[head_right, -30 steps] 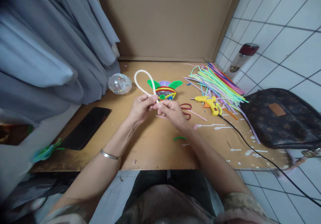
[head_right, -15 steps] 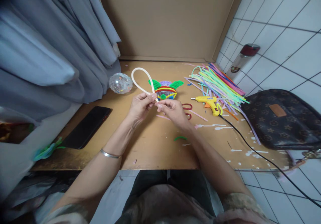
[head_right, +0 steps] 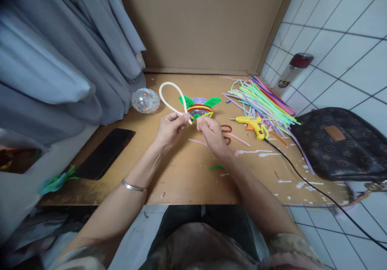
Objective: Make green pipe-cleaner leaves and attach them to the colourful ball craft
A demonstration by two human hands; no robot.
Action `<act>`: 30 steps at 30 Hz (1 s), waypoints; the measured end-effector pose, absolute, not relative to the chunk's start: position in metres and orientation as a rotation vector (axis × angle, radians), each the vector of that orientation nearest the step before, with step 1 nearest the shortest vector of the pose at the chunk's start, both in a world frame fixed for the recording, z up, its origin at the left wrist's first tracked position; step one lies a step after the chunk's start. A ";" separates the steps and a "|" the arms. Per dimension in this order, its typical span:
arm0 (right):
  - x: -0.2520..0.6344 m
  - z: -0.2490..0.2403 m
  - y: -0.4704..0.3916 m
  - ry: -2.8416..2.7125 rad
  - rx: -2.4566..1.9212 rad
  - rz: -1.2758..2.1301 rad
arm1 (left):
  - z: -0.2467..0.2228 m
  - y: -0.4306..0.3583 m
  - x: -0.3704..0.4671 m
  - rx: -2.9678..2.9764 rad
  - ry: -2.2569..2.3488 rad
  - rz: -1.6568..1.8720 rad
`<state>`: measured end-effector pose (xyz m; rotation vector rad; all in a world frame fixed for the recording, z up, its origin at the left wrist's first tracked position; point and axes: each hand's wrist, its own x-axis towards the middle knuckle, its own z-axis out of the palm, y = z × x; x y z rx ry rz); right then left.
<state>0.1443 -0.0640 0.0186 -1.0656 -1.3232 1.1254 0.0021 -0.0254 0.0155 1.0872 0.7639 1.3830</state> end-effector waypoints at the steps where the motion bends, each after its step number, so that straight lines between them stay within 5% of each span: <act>1: 0.145 0.017 -0.064 -1.319 -1.069 1.113 | 0.015 -0.026 0.002 1.094 0.768 1.381; 30: 0.144 -0.017 -0.053 -1.335 -1.099 0.763 | -0.007 -0.041 0.013 1.479 0.882 1.538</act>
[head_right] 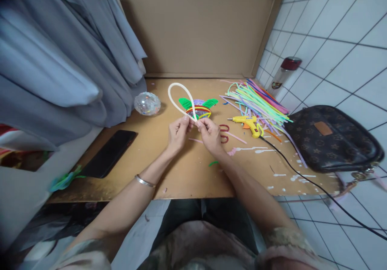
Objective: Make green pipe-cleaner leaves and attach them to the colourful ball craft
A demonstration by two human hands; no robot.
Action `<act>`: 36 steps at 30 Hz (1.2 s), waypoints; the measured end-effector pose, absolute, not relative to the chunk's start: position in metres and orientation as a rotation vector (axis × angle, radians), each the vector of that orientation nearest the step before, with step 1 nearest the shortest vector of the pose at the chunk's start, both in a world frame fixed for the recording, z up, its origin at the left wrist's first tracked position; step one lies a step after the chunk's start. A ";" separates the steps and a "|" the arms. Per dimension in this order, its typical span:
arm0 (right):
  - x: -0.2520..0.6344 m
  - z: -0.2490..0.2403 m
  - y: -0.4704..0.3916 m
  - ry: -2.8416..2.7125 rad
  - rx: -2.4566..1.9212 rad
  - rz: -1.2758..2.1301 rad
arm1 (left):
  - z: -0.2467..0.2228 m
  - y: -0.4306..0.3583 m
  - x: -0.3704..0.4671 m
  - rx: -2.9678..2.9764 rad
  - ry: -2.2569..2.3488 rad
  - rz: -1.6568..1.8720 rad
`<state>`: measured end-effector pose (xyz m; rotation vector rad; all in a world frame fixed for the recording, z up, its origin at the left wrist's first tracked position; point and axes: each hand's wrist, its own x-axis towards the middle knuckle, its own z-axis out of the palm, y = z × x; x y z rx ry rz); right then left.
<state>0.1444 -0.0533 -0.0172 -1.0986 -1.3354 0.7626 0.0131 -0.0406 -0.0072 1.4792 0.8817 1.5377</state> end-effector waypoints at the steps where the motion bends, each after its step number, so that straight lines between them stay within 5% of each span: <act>1: 0.145 -0.017 -0.055 -1.341 -1.110 0.746 | -0.006 -0.043 0.013 1.520 0.893 1.549; 14: 0.151 -0.021 -0.062 -1.511 -1.153 0.445 | -0.017 -0.042 0.016 1.809 0.921 1.542; 36: 0.151 -0.024 -0.062 -1.568 -1.100 0.284 | -0.018 -0.040 0.027 1.141 0.770 1.439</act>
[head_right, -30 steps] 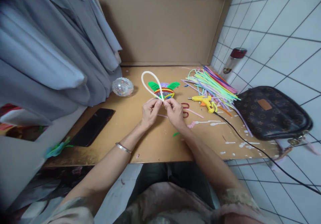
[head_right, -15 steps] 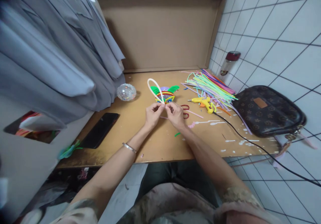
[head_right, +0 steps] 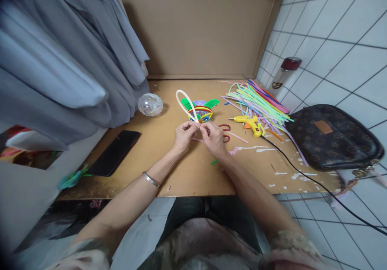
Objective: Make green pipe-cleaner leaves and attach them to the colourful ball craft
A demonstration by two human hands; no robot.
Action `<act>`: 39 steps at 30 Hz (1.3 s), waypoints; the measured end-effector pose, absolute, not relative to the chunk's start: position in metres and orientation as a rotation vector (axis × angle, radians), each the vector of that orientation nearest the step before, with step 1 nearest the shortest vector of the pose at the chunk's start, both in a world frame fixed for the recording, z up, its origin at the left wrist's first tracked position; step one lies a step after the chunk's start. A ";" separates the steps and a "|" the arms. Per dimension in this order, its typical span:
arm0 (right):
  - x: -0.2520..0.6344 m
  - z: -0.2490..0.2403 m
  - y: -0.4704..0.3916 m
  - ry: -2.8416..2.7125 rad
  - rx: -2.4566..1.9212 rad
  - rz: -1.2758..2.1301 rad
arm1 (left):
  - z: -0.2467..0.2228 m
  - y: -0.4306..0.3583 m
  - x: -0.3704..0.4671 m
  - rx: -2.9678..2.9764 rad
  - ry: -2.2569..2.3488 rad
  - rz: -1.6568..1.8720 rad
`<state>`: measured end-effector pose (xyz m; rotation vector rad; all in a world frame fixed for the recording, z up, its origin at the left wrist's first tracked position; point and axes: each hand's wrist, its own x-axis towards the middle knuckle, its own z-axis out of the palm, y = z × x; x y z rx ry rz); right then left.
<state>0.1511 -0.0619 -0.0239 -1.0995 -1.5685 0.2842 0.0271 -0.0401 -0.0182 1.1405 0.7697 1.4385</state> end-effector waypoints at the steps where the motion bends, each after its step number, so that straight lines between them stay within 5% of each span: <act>1: 0.151 -0.024 -0.062 -1.565 -1.096 0.303 | -0.018 -0.040 0.027 1.139 0.772 1.439; 39: 0.148 -0.027 -0.056 -1.171 -1.028 0.941 | -0.023 -0.036 0.028 1.156 0.749 1.430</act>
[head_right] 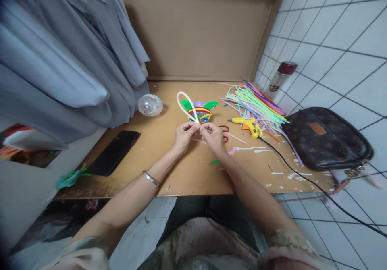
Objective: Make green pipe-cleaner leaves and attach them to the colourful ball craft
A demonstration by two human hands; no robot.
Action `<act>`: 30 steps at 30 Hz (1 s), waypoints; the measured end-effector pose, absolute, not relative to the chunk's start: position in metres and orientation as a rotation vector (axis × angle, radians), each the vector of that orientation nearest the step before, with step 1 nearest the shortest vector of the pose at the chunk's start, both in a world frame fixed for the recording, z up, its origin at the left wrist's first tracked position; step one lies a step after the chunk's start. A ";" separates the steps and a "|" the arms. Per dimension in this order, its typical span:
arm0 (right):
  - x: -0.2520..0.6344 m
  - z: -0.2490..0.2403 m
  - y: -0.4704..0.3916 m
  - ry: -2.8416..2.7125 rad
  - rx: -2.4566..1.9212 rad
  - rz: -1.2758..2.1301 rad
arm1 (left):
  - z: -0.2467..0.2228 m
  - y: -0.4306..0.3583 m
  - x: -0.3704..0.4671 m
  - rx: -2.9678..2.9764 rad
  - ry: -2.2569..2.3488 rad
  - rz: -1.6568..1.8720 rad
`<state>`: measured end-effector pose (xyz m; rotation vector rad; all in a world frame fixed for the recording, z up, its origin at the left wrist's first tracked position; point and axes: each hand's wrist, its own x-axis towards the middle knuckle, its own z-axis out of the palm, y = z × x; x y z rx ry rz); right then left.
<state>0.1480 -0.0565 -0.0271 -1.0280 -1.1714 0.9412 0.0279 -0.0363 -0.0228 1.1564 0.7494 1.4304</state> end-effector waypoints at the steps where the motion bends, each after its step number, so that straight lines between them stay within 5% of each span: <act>1: 0.148 -0.027 -0.056 -1.150 -1.024 0.951 | -0.023 -0.037 0.028 1.158 0.743 1.417; 12: 0.145 -0.019 -0.057 -0.995 -0.959 1.151 | -0.022 -0.041 0.029 1.196 0.719 1.410; 30: 0.144 -0.031 -0.060 -1.336 -1.091 0.689 | -0.021 -0.040 0.031 1.212 0.866 1.466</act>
